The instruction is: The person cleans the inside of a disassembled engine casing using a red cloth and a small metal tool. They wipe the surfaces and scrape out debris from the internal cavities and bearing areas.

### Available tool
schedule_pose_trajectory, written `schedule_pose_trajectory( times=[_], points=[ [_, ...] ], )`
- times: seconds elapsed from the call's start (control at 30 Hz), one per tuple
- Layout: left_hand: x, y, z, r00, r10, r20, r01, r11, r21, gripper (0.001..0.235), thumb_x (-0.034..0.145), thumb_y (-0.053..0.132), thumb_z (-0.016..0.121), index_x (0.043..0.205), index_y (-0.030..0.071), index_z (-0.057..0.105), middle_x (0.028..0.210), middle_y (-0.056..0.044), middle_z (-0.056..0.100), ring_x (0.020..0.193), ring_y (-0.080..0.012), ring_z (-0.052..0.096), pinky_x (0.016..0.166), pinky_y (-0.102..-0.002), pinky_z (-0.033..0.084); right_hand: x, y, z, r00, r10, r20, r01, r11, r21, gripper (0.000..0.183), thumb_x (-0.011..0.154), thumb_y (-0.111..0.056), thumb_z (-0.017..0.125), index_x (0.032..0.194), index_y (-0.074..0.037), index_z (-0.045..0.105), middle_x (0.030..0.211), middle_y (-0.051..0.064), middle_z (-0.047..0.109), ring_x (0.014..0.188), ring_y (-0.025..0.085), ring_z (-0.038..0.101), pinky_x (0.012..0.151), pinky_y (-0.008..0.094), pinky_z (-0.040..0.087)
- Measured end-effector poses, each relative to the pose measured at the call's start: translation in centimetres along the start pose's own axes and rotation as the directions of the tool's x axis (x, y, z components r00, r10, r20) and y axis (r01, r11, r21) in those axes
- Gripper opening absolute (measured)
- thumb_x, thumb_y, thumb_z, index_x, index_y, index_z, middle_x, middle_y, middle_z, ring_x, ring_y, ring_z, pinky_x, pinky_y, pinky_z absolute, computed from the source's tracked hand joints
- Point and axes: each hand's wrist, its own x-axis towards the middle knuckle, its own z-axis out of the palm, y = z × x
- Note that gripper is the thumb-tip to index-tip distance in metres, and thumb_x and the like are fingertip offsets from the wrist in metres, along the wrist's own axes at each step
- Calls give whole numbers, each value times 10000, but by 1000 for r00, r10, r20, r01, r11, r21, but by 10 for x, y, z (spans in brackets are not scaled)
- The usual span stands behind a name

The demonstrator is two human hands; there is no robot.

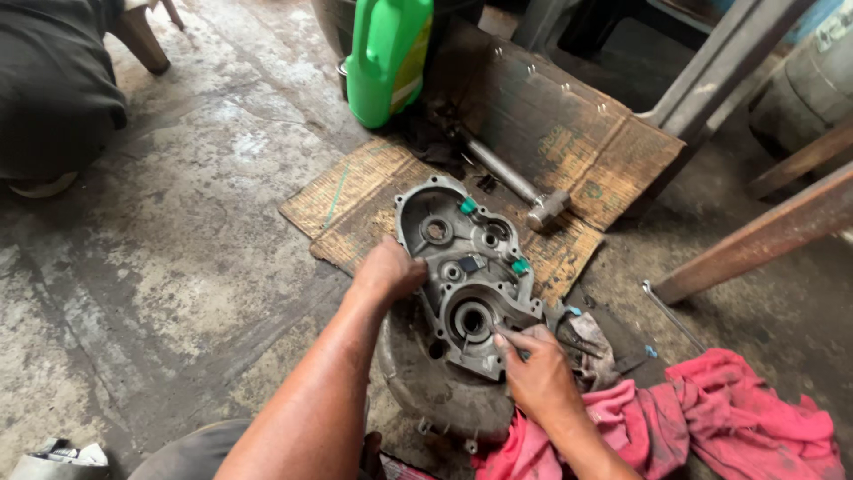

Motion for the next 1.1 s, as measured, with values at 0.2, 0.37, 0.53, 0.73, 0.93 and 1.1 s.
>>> schedule_pose_trajectory(
  times=[0.2,0.37,0.53,0.73,0.93,1.1],
  points=[
    [10,-9,12,999,34,-29,-36,997,-71,751,866,341,672,1369,-156,421,1294,-377,604,1266,-453,601,1104,-448,468,4,9,6,994,-63,-89,64,998,7,271,905,-318,712,1073,-134,818,905,129,658,877,291,656,803,397,531],
    [8,-10,5,1000,19,-18,-20,998,-57,743,876,337,663,1376,-153,413,1299,-380,606,1272,-454,602,1099,-450,474,-5,-9,4,959,206,194,-171,968,-181,419,930,-441,631,1311,-290,720,1037,128,595,972,281,647,893,411,526],
    [9,-10,12,999,47,-21,-49,996,-71,729,879,344,676,1347,-156,426,1284,-389,606,1258,-459,607,1088,-449,484,-3,-23,1,971,153,185,-86,942,-325,516,992,-485,479,1484,-343,544,1111,108,512,1002,285,623,985,508,435],
    [13,-11,15,998,57,-23,-59,997,-54,724,907,346,654,1341,-175,398,1256,-405,616,1234,-471,622,1076,-459,492,-8,-33,-17,895,299,330,-158,906,-392,643,928,-667,468,1530,-444,432,1141,96,497,1103,287,601,1058,557,370],
    [17,-11,22,999,53,-15,-53,998,-38,722,925,339,638,1339,-187,368,1246,-416,611,1222,-484,625,1065,-473,496,-1,-23,-17,915,236,328,-94,913,-396,766,866,-790,410,1566,-487,353,1176,141,554,1233,365,573,1067,621,344],
    [21,-10,19,996,85,-19,-85,996,-28,779,927,367,649,1339,-207,320,1233,-424,603,1215,-492,618,1060,-478,492,7,-25,-23,888,240,392,-46,895,-444,825,833,-833,411,1578,-493,310,1178,155,540,1201,337,598,1041,619,363]
  ],
)
